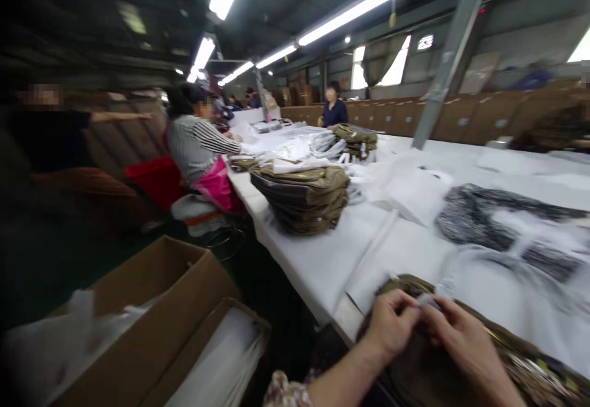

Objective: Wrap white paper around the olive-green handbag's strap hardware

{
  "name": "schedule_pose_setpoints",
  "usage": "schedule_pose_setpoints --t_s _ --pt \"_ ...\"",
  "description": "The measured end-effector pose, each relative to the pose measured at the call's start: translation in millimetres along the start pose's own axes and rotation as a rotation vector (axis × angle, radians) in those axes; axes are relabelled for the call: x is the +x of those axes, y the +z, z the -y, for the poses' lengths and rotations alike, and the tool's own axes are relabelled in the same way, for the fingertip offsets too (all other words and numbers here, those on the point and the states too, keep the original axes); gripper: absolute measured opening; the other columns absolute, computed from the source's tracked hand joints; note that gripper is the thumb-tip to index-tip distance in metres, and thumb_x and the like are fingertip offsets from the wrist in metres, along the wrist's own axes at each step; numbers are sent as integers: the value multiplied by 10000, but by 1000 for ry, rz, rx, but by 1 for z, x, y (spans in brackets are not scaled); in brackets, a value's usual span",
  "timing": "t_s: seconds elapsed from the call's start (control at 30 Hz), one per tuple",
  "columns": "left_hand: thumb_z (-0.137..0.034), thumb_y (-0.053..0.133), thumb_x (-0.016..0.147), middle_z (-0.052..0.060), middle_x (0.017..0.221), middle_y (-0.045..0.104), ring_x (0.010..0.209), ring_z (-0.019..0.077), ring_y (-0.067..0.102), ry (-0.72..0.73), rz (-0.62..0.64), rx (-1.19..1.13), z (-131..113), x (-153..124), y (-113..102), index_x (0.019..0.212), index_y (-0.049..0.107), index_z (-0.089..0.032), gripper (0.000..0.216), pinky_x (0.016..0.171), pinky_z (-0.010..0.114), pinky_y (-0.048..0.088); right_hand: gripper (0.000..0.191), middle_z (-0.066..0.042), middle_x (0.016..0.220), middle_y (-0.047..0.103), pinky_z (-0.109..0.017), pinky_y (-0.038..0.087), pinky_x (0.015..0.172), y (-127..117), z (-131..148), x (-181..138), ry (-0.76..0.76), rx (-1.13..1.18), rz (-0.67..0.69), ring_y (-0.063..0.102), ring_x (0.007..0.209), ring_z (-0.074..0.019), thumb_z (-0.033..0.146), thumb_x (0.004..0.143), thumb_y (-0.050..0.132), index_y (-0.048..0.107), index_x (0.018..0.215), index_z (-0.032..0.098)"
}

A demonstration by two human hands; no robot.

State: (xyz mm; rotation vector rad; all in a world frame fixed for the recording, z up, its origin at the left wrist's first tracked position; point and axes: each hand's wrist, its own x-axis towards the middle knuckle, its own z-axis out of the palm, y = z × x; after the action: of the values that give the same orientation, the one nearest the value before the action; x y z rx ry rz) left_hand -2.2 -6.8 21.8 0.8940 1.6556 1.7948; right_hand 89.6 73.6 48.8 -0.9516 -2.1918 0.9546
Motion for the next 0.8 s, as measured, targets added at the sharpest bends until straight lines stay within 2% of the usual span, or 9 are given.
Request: schedule_pose_setpoints --t_s 0.03,0.1,0.23,0.4,0.5,0.7,0.8 --pt "-233 582 716 29 697 664 668 151 592 4 16 -20 -3 0 -2 725 677 -169 115 645 248 467 268 -34 504 578 -271 429 404 -3 0 -3 80 69 52 537 426 -162 406 762 522 652 802 174" --pt "-260 546 761 24 714 652 708 151 587 -2 76 -87 -4 4 -3 751 646 -163 140 696 255 462 300 17 497 546 -252 408 387 -2 1 -4 174 208 60 496 401 -140 410 722 520 628 835 154" --pt "-307 542 781 30 745 642 709 150 594 -14 144 -178 10 15 -1 806 592 -138 178 686 252 466 235 54 511 509 -201 383 370 6 -6 4 225 406 63 440 393 -91 349 704 528 599 795 144" --pt "-306 556 768 16 705 638 670 154 602 2 111 -160 13 12 -1 802 581 -144 167 632 243 472 190 58 516 510 -180 387 378 6 -7 4 233 490 79 427 405 -76 306 700 542 588 781 140" --pt "-294 548 775 16 729 651 717 168 601 35 77 -106 10 7 -3 766 617 -166 146 689 260 470 160 59 500 506 -167 366 365 8 -6 4 268 539 81 407 392 -67 288 683 548 585 736 141" --pt "-186 376 871 37 828 631 811 173 579 340 149 271 5 -5 -4 861 638 -213 264 779 289 452 204 61 471 476 -182 377 378 13 -7 3 314 603 16 396 378 -71 320 689 525 577 764 138" --pt "-163 360 872 65 882 622 878 196 568 426 177 397 6 -8 -4 911 622 -197 267 834 330 445 269 47 496 485 -189 388 405 13 -6 2 307 617 8 419 404 -76 402 729 534 577 741 136"
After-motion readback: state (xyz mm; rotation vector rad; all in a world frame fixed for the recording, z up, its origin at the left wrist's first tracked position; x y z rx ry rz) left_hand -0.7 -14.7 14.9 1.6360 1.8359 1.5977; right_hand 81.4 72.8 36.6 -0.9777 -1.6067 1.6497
